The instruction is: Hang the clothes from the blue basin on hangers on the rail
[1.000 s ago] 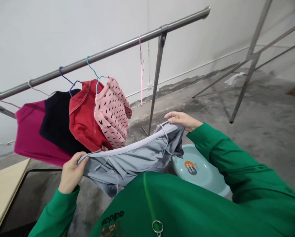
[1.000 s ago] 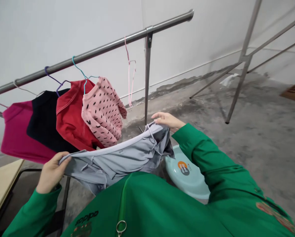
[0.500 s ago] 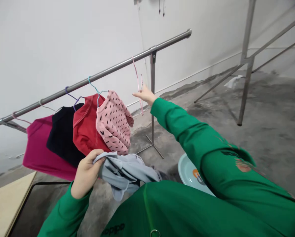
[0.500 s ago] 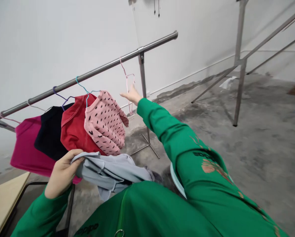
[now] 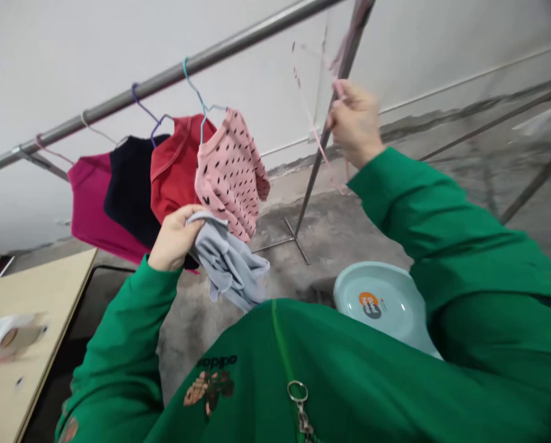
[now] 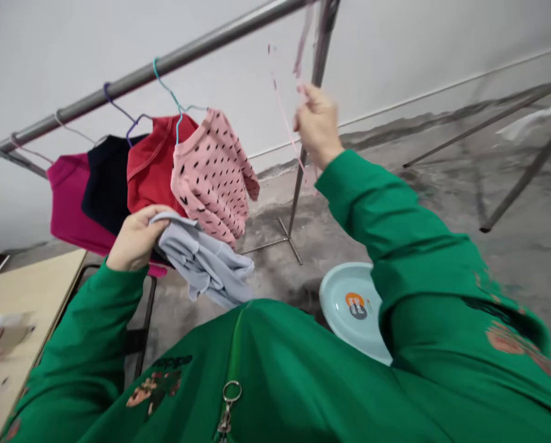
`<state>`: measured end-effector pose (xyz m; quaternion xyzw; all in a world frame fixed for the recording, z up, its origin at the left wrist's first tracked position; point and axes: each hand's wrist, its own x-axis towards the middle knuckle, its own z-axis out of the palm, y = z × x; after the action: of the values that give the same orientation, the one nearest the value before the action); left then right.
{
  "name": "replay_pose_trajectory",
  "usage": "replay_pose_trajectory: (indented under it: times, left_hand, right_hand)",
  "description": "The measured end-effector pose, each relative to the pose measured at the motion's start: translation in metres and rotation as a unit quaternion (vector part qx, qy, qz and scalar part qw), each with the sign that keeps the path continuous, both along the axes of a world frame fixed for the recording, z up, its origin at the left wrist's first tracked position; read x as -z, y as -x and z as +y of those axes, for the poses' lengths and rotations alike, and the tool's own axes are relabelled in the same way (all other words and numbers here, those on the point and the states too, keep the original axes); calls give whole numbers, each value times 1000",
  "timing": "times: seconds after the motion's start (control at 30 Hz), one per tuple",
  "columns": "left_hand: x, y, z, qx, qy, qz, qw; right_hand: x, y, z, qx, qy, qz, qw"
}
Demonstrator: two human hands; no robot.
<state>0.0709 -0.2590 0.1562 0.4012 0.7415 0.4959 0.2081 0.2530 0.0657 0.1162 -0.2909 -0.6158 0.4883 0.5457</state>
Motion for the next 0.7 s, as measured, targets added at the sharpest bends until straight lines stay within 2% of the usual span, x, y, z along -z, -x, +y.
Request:
replay_pose_trajectory:
  times: [0.03, 0.1, 0.23, 0.3, 0.4, 0.47, 0.57, 0.63, 0.7]
  left_hand:
    - [1, 4, 4, -4, -7, 4, 1000]
    - [1, 12, 13, -4, -6, 14, 1000]
    - [0, 20, 30, 11, 8, 48, 999]
    - [-2, 21, 38, 25, 8, 56, 998]
    - [-5, 19, 49, 60, -2, 60, 996]
    - [-9, 12, 55, 88, -2, 51, 995]
    - [-18, -6, 62, 126, 30, 11, 991]
    - [-23, -16, 65, 143, 53, -18, 988]
    - [-26, -21, 67, 143, 61, -38, 987]
  right_hand:
    - [15, -14, -13, 32, -9, 18, 999]
    - [46, -40, -39, 52, -25, 43, 997]
    - [88, -87, -76, 32, -4, 43, 999]
    - [98, -107, -84, -16, 21, 31, 999]
    - [106, -127, -89, -175, 83, 17, 981]
    - [109, -127, -94, -306, 95, -13, 947]
    - [114, -99, -108, -463, 62, -78, 881]
    - [119, -69, -121, -511, 38, -108, 852]
    - [126, -39, -131, -527, 10, -128, 840]
